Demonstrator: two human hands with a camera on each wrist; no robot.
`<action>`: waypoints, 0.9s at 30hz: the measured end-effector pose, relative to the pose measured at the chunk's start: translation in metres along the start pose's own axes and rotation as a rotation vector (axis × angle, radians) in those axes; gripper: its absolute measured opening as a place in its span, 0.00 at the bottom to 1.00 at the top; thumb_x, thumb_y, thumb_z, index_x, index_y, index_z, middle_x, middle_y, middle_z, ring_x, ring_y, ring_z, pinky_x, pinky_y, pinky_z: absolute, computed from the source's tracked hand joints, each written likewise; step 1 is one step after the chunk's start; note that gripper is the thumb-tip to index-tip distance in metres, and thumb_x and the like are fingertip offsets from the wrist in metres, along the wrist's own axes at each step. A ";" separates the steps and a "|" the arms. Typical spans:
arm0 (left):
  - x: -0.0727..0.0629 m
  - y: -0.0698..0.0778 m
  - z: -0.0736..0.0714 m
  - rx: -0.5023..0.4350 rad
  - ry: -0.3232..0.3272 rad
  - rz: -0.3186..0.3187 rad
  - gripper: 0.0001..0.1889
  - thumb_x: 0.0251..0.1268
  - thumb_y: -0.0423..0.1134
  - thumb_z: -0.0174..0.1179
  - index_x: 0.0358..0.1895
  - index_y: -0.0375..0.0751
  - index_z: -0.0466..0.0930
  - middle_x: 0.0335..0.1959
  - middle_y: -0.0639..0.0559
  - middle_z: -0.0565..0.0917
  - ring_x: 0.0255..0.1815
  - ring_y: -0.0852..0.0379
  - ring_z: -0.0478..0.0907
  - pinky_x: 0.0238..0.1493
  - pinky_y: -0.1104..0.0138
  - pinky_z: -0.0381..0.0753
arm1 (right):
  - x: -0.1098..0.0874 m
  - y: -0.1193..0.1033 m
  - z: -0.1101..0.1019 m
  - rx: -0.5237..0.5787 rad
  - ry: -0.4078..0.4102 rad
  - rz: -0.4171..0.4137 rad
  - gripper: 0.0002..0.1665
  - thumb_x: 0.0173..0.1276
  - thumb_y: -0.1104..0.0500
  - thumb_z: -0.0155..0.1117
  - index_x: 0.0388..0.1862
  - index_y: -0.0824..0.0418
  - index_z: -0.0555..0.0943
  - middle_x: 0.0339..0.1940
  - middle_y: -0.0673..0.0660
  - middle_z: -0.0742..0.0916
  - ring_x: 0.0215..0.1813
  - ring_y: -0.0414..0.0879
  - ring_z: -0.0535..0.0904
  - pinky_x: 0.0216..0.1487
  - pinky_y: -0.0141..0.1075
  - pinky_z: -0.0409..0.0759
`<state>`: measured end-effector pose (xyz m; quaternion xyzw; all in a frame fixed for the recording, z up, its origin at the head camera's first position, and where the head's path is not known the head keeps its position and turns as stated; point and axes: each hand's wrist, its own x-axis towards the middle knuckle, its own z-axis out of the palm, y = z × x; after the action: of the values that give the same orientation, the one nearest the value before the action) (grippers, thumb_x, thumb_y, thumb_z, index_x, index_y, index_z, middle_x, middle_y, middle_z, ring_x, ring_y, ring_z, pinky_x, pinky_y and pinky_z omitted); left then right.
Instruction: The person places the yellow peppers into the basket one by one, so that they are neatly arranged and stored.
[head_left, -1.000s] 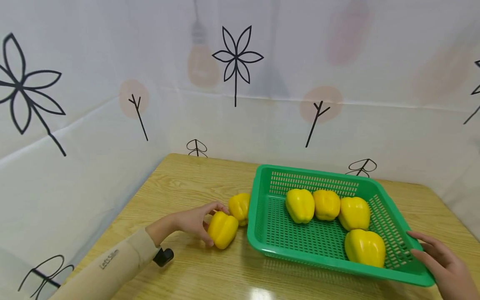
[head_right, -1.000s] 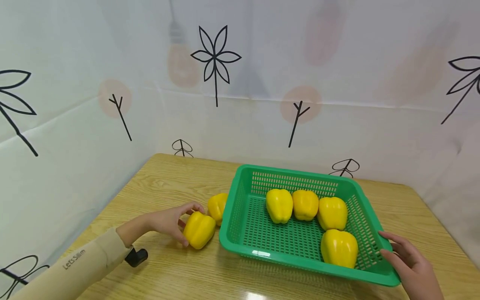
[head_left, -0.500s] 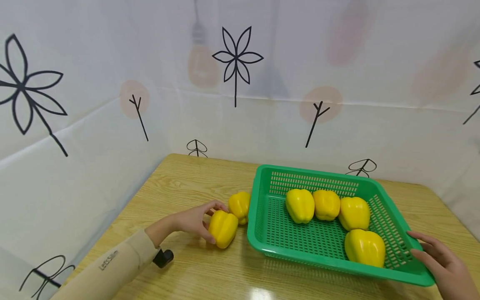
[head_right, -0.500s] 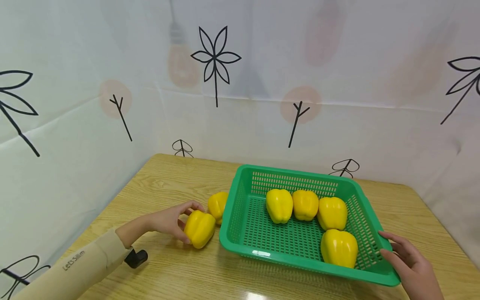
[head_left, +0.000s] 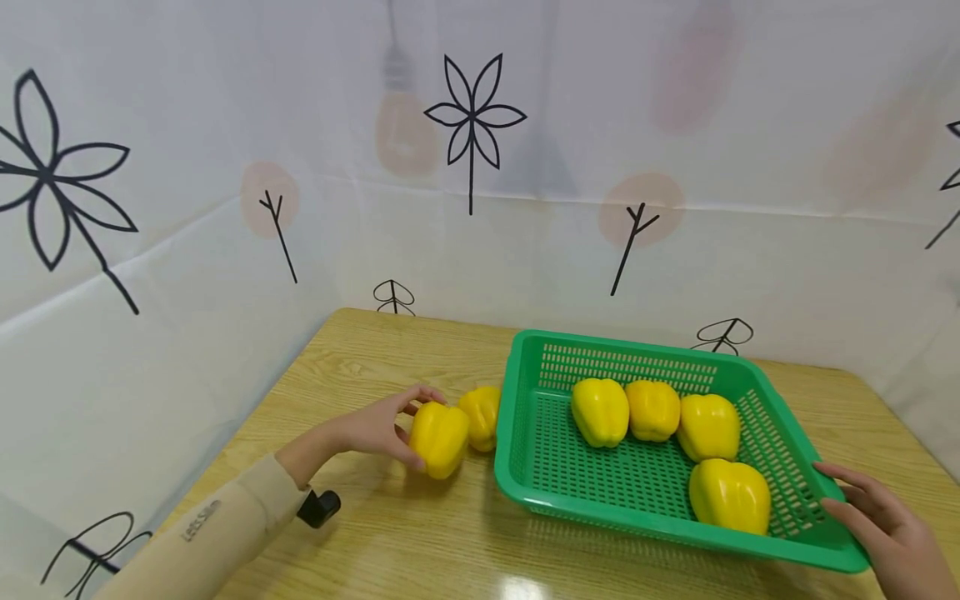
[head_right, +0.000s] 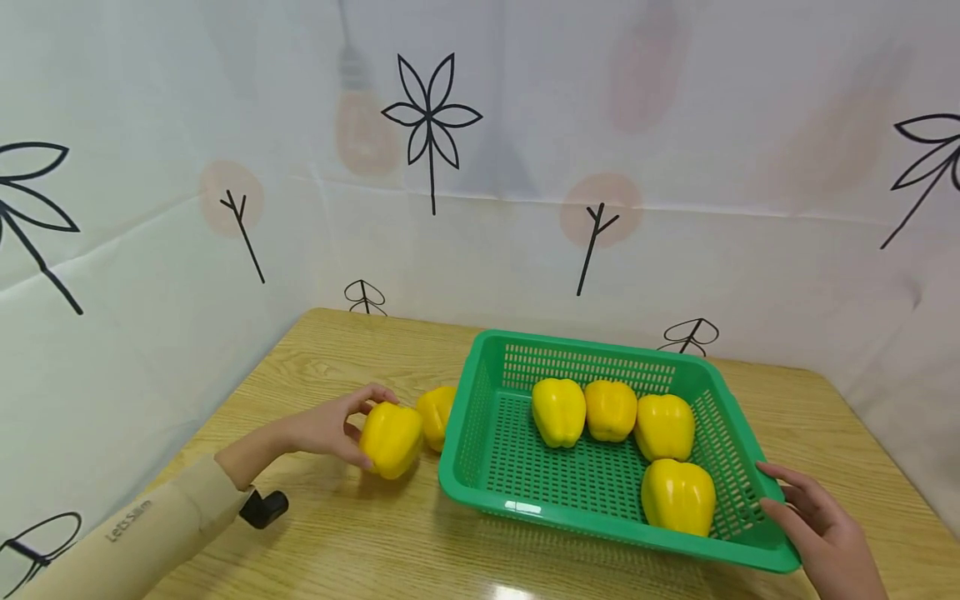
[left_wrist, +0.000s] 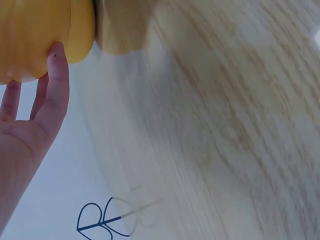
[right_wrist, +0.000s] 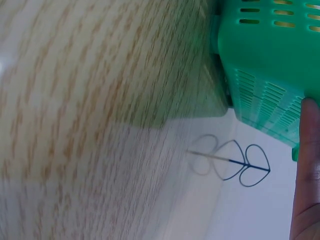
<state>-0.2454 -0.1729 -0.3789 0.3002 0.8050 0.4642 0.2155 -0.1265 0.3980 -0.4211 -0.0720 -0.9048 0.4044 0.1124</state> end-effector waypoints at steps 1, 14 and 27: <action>0.000 0.001 -0.001 0.002 0.003 0.004 0.42 0.44 0.37 0.74 0.64 0.42 0.59 0.61 0.50 0.62 0.60 0.45 0.61 0.47 0.60 0.77 | 0.000 0.000 0.000 -0.003 -0.003 0.003 0.26 0.74 0.50 0.48 0.69 0.36 0.60 0.46 0.22 0.60 0.57 0.39 0.62 0.29 0.19 0.67; -0.004 0.013 -0.009 -0.006 0.070 0.077 0.41 0.48 0.38 0.71 0.65 0.44 0.58 0.60 0.48 0.64 0.56 0.45 0.63 0.47 0.58 0.77 | 0.000 0.001 0.000 0.008 -0.017 0.003 0.27 0.74 0.50 0.47 0.70 0.37 0.58 0.47 0.22 0.59 0.65 0.65 0.51 0.29 0.17 0.64; 0.000 0.023 -0.013 -0.002 0.202 0.096 0.41 0.48 0.39 0.71 0.66 0.46 0.58 0.59 0.47 0.65 0.53 0.46 0.65 0.46 0.57 0.77 | -0.001 0.000 -0.002 0.004 -0.025 0.006 0.27 0.74 0.49 0.47 0.70 0.37 0.59 0.46 0.22 0.59 0.65 0.63 0.52 0.29 0.18 0.65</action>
<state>-0.2471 -0.1716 -0.3528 0.2901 0.8067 0.5028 0.1112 -0.1250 0.3986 -0.4199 -0.0695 -0.9051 0.4073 0.1001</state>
